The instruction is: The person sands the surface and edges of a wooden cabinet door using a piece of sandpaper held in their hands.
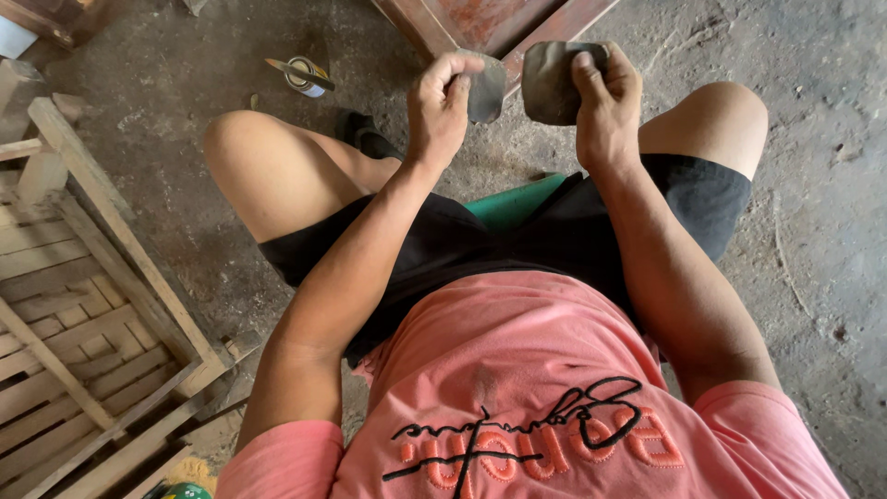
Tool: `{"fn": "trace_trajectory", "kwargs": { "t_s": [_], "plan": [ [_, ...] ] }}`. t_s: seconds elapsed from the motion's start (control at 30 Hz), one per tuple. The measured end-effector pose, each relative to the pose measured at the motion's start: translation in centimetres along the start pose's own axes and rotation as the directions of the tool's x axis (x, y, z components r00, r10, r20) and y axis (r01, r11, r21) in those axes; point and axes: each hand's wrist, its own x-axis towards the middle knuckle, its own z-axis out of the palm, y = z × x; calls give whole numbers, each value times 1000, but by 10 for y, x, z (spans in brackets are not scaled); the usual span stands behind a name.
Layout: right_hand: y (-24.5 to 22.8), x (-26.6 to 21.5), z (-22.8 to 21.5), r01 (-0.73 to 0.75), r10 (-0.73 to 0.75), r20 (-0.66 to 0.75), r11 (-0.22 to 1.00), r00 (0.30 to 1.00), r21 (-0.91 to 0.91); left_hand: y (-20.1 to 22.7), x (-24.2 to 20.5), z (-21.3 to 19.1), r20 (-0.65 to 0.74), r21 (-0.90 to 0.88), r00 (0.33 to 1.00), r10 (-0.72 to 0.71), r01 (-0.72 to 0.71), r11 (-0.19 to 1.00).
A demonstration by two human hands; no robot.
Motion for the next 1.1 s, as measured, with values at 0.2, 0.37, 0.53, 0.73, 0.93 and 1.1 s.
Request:
{"fn": "trace_trajectory", "kwargs": {
  "t_s": [0.2,0.37,0.53,0.73,0.93,1.1],
  "plan": [
    [-12,-8,22,-50,41,-41,964,998,-261,-11,-9,7,212,69,969,-126,113,991],
    [3,-11,23,-85,67,-63,936,996,-342,-11,-16,23,131,2,991,23,-23,1000],
    [1,-11,31,-23,9,-24,745,1000,-666,-18,-12,16,-15,64,996,-88,88,994],
    [-7,-7,29,-20,23,-1,842,1000,-539,-2,-4,12,113,73,993,-33,25,997],
    [-7,-10,34,-89,133,30,799,991,-594,18,-2,11,142,-196,977,-161,187,963],
    [-6,-10,27,304,-161,261,625,952,-719,-9,-5,17,252,36,909,-331,333,942]
  ]
}}
